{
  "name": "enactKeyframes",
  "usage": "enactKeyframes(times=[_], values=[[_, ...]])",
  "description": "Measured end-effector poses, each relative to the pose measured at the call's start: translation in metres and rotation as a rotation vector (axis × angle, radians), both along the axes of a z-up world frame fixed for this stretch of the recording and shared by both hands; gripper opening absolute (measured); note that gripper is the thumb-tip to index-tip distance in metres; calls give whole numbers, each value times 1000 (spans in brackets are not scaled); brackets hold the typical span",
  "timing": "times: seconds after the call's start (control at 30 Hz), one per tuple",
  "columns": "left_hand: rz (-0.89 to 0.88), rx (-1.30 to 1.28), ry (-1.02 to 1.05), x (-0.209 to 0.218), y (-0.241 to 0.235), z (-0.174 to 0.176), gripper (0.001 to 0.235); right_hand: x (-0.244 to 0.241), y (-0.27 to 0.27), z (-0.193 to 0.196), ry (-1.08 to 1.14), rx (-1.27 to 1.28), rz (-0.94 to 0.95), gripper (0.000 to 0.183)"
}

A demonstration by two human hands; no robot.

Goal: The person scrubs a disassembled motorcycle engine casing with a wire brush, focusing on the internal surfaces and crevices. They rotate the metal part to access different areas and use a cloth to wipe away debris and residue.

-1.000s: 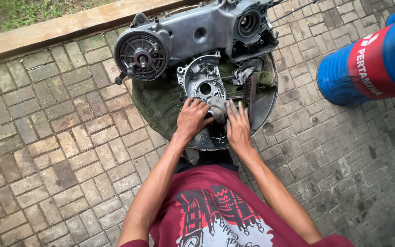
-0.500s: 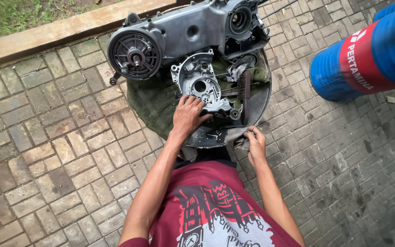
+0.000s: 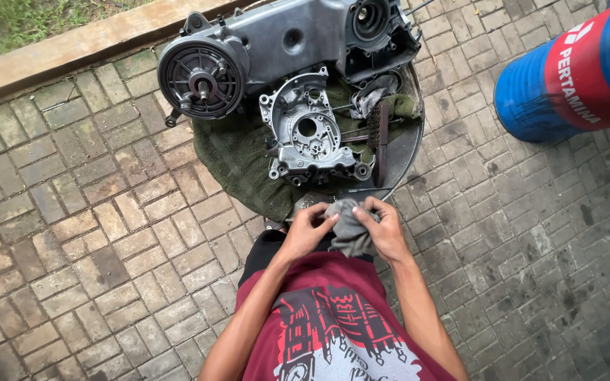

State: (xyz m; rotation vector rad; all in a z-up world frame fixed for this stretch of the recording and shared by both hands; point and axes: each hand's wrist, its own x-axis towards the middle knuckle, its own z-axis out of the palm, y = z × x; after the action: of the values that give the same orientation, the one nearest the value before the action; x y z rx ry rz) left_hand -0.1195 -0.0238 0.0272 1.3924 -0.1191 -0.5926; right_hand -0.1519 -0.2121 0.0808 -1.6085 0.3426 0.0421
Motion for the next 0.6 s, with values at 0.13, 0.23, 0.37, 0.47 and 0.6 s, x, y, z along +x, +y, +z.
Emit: enactKeyframes(times=[0.13, 0.23, 0.37, 0.47, 0.6], values=[[149, -59, 125, 3, 6, -16, 10, -7, -17, -3, 149, 170, -31, 29], [234, -203, 248, 2, 1, -9, 13, -15, -34, -11, 344, 335, 29, 46], [298, -397, 415, -3, -18, -5, 11, -14, -35, -6, 604, 554, 27, 47], [410, -370, 379, -10, -47, -15, 7, -12, -48, -13, 589, 576, 97, 27], [626, -219, 238, -21, -75, -32, 6, -15, -79, -72, 545, 675, -71, 16]])
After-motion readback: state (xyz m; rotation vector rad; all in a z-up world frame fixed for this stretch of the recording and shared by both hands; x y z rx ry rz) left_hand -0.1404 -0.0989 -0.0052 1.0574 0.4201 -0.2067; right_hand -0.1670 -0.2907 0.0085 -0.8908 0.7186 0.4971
